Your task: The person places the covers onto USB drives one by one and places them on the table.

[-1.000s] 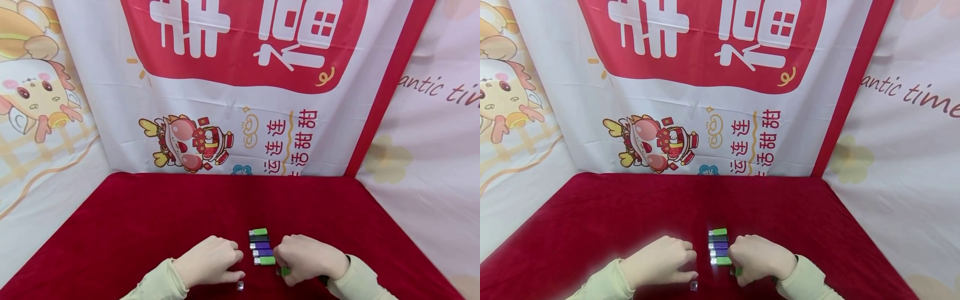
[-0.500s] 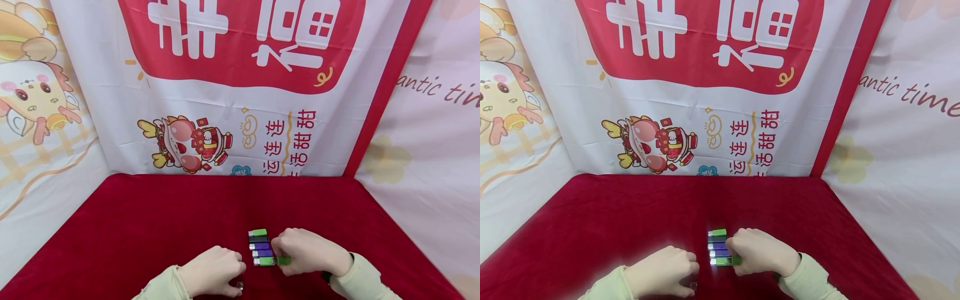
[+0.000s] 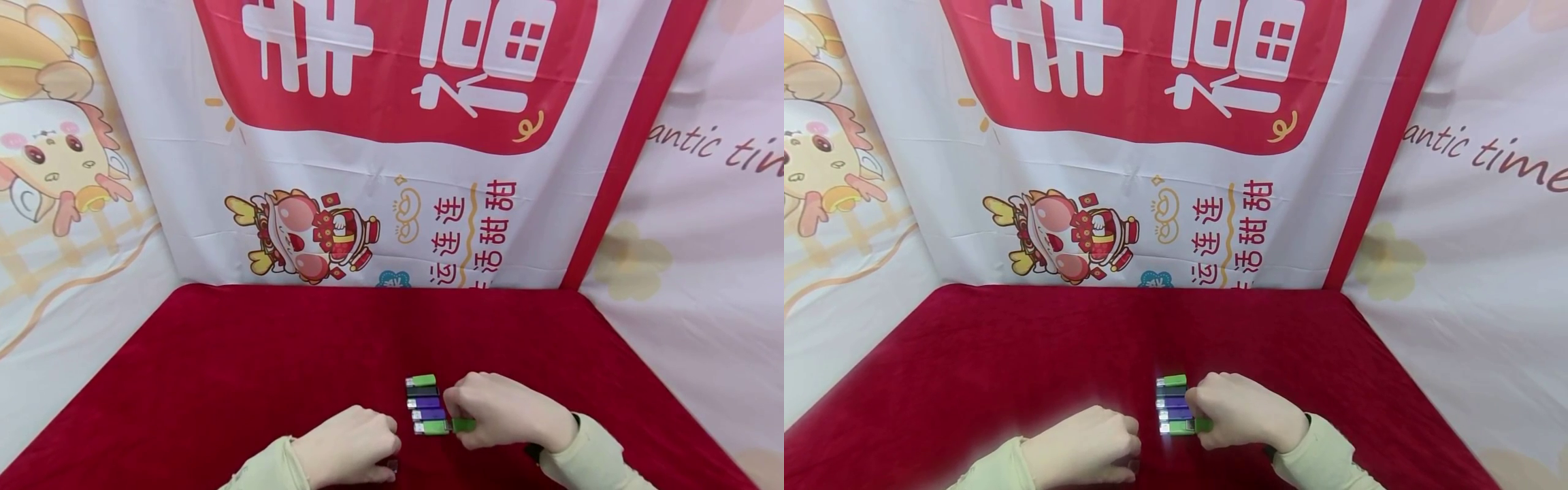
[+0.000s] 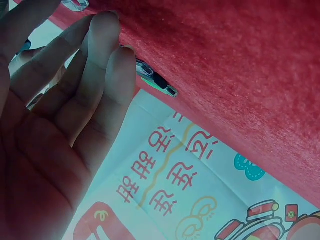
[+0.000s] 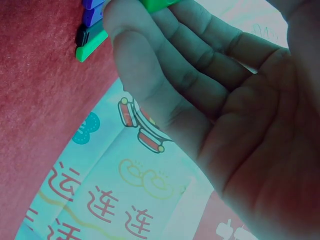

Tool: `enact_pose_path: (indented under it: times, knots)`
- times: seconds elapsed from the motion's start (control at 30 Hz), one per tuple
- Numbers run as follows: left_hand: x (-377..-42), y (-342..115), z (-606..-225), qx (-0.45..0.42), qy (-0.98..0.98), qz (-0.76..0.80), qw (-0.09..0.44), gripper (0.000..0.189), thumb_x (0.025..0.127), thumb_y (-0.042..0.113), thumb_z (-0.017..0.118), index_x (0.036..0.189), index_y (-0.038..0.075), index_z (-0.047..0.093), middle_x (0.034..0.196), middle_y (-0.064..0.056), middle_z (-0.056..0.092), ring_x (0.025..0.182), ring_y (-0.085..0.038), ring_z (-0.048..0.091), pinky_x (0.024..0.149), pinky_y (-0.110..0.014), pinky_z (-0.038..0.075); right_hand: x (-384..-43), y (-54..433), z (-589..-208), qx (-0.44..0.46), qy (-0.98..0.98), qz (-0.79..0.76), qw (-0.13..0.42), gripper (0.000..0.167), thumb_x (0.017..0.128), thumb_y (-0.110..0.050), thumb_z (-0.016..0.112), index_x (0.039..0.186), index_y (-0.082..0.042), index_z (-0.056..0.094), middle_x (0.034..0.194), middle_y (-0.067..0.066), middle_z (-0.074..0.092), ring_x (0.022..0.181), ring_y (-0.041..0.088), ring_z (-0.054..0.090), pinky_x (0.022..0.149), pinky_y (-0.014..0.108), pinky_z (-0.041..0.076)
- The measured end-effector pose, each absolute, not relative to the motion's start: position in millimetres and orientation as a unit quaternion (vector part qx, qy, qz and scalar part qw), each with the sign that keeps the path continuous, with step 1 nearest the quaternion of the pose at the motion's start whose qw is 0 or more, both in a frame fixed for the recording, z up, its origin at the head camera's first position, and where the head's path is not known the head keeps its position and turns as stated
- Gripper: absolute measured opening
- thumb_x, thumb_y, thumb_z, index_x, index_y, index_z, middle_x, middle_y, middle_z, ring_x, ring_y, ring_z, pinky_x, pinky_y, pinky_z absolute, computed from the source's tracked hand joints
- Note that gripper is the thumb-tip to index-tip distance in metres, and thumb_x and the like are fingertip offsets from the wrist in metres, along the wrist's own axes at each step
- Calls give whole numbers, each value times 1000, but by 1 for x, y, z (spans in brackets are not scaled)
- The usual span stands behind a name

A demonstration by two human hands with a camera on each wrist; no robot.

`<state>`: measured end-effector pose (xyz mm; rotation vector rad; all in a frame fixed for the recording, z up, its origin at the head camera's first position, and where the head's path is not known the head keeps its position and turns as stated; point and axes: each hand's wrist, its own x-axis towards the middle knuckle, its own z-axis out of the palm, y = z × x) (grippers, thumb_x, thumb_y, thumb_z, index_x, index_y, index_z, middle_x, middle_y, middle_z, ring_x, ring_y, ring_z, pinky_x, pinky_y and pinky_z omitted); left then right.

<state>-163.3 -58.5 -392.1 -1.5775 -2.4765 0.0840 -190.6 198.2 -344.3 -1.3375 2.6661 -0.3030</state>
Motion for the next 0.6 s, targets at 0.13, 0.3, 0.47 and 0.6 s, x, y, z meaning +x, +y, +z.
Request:
enact_pose_path:
  times: [0.13, 0.3, 0.47, 0.6]
  knots:
    - [-163, -60, -392, -540, -835, 17, 103, 17, 81, 35, 81, 70, 32, 69, 68, 19, 49, 56, 6, 44, 52, -12, 38, -191, 199, -344, -445, 887, -100, 69, 22, 76, -15, 79, 75, -23, 59, 66, -18, 49, 52, 1, 39, 47, 18, 36]
    - [-162, -60, -393, -546, -829, 19, 120, 14, 78, 32, 82, 70, 32, 70, 68, 19, 51, 58, 5, 47, 53, -12, 40, -191, 198, -344, -445, 888, -99, 67, 22, 76, -15, 78, 75, -23, 58, 65, -18, 48, 52, 1, 38, 47, 18, 35]
    - [-161, -60, -393, -545, -827, 30, 134, 20, 78, 32, 81, 66, 31, 66, 65, 18, 48, 56, 4, 46, 51, -14, 40, -191, 197, -344, -450, 886, -97, 62, 22, 76, -15, 79, 74, -23, 58, 65, -17, 47, 53, 1, 38, 47, 17, 35]
    - [-161, -61, -394, -545, -826, 36, 141, 24, 79, 32, 80, 63, 30, 62, 64, 17, 48, 54, 2, 45, 49, -15, 39, -192, 197, -345, -450, 886, -97, 64, 22, 76, -15, 79, 74, -23, 58, 65, -17, 47, 53, 1, 38, 47, 17, 35]
